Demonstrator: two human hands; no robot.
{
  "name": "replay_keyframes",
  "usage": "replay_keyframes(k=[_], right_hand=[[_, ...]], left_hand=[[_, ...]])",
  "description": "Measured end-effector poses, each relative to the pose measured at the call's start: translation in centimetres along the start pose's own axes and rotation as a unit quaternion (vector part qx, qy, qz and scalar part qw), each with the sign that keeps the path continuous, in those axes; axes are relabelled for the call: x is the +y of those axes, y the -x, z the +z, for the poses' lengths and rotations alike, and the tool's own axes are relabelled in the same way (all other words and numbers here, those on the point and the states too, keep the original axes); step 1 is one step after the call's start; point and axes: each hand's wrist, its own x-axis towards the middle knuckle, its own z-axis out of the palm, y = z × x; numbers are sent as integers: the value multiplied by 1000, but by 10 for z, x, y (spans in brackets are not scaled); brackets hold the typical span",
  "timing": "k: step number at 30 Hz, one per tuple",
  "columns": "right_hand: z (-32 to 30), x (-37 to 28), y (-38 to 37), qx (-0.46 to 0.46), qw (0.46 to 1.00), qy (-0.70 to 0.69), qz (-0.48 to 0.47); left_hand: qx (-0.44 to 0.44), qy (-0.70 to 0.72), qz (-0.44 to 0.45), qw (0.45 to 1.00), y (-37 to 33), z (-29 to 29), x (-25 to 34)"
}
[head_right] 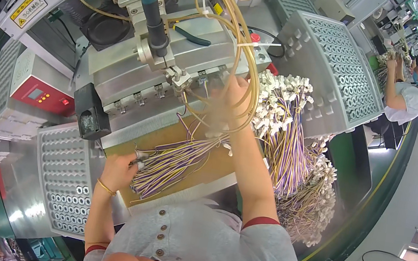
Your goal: The person assembles wire harnesses by fitting plastic connector housings onto wire ends and placing the connectors into machine slots.
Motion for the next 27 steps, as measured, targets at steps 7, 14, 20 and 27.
replay_keyframes(k=[7,14,20,27], right_hand=[[-64,16,-7,-47,881,382,-276],[36,54,131,-356,802,307,-368],[58,63,135,-522,761,354,-150],[51,65,132,-517,788,328,-57]], left_hand=[[188,183,-68,963,14,-24,-19],[350,3,52,935,30,-12,-12],[431,-9,-122,894,63,-5,-57],[364,-240,-409,801,172,43,-129]])
